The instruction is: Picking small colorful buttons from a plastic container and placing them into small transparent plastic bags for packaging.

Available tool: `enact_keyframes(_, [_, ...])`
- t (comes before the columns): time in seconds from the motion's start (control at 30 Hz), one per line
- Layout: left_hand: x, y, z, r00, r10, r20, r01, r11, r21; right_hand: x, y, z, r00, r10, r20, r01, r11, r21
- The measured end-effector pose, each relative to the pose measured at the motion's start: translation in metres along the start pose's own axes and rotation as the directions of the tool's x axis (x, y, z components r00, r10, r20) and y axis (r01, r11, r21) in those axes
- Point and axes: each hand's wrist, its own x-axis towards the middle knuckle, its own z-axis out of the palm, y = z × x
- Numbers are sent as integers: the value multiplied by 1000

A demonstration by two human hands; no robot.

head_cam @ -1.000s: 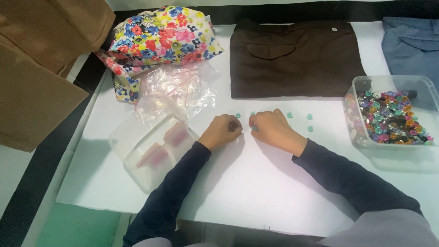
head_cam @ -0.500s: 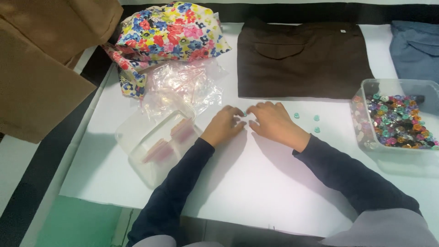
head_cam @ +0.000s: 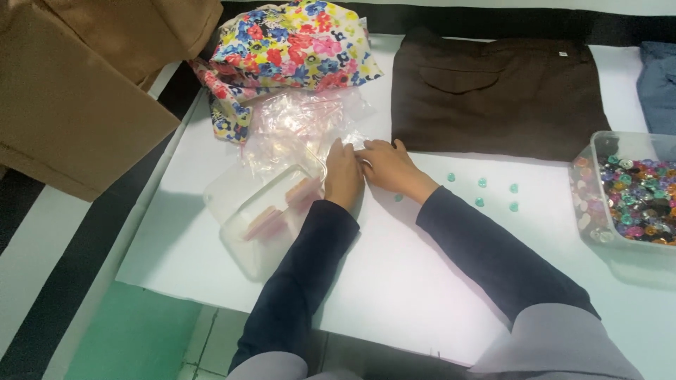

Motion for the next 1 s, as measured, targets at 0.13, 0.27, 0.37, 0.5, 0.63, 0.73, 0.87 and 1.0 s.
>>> enact_keyframes(0.13, [7,7,-75,1000,-4,-28,4,1000,7,23,21,33,997,-12,-81,4,995,-104])
enact_keyframes(0.27, [10,14,-108,998,-12,-63,10,999,-42,25,35,34,976,-35,-213,29,999,-31])
enact_keyframes(0.37, [17,20,-124,985,44,-166,-51,998,-37,14,39,9,934,-37,-354,85,989,122])
enact_keyframes(0.5, [30,46,-176,950,37,-311,-105,973,-204,-1,49,-21,837,1,-547,249,890,383])
enact_keyframes(0.63, [42,72,-201,974,-14,-227,-85,904,-420,-18,64,-46,812,84,-578,261,833,487])
enact_keyframes(0.73, [53,93,-207,961,-56,-272,-105,832,-544,-27,78,-58,767,133,-627,331,756,565])
enact_keyframes(0.87, [68,120,-233,974,-224,-12,100,483,-870,-48,80,-68,653,252,-714,477,595,647])
enact_keyframes(1.0, [80,132,-216,944,-226,241,262,67,-963,-63,91,-61,706,338,-623,482,415,771])
